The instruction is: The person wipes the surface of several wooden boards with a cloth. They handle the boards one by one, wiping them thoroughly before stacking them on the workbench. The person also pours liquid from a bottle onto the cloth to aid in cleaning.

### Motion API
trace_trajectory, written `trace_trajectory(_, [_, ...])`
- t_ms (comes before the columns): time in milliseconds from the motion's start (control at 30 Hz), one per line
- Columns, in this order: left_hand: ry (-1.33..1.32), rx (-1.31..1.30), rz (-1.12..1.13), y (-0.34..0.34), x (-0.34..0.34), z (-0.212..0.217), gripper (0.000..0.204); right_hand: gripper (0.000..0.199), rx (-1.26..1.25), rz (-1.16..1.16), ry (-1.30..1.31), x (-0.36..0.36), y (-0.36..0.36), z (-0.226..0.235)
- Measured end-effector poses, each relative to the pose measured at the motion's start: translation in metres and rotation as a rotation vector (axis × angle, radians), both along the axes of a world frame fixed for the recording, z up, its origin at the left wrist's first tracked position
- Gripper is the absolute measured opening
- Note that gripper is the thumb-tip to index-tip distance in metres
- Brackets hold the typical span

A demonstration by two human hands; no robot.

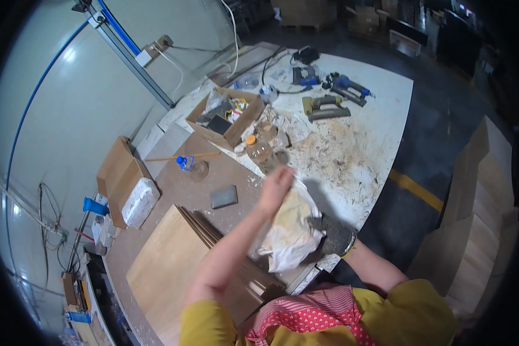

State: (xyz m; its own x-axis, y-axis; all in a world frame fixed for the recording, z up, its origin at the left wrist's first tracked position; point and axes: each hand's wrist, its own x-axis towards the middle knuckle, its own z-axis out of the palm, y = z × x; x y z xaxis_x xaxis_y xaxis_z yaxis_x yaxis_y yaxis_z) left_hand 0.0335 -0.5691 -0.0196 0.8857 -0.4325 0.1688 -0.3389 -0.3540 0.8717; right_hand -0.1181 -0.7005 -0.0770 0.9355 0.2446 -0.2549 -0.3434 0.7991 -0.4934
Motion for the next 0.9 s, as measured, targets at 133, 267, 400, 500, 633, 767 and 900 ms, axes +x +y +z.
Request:
trace_trajectory(133, [0.144,-0.177,0.458,0.066,0.077,-0.052,0.032,0.044,0.152,-0.143,0.086,0.011,-0.031,0.01])
trace_trajectory(267, [0.093,-0.154,0.368,0.048,0.092,-0.068,0.061,0.047,0.276,-0.294,-0.091,0.026,-0.053,-0.034])
trace_trajectory(400, [0.153,-0.262,0.245,0.022,0.114,-0.07,0.072,0.045,0.02,-0.404,-0.063,0.019,-0.051,-0.028])
trace_trajectory(500, [0.075,0.0,0.117,0.013,0.105,-0.041,0.065,0.04,-0.087,-0.431,-0.052,0.02,-0.059,-0.029])
trace_trajectory(633, [-0.35,0.515,-0.171,0.011,0.045,0.01,0.068,0.039,-0.076,-0.371,0.059,0.019,-0.079,-0.061])
trace_trajectory(767, [-0.542,0.931,-0.441,0.033,-0.01,0.03,0.076,0.043,0.033,-0.266,0.058,0.016,-0.055,-0.009])
trace_trajectory(900, [-0.55,1.052,-0.36,0.042,-0.021,0.04,0.074,0.047,0.036,-0.228,-0.085,0.02,-0.039,-0.004])
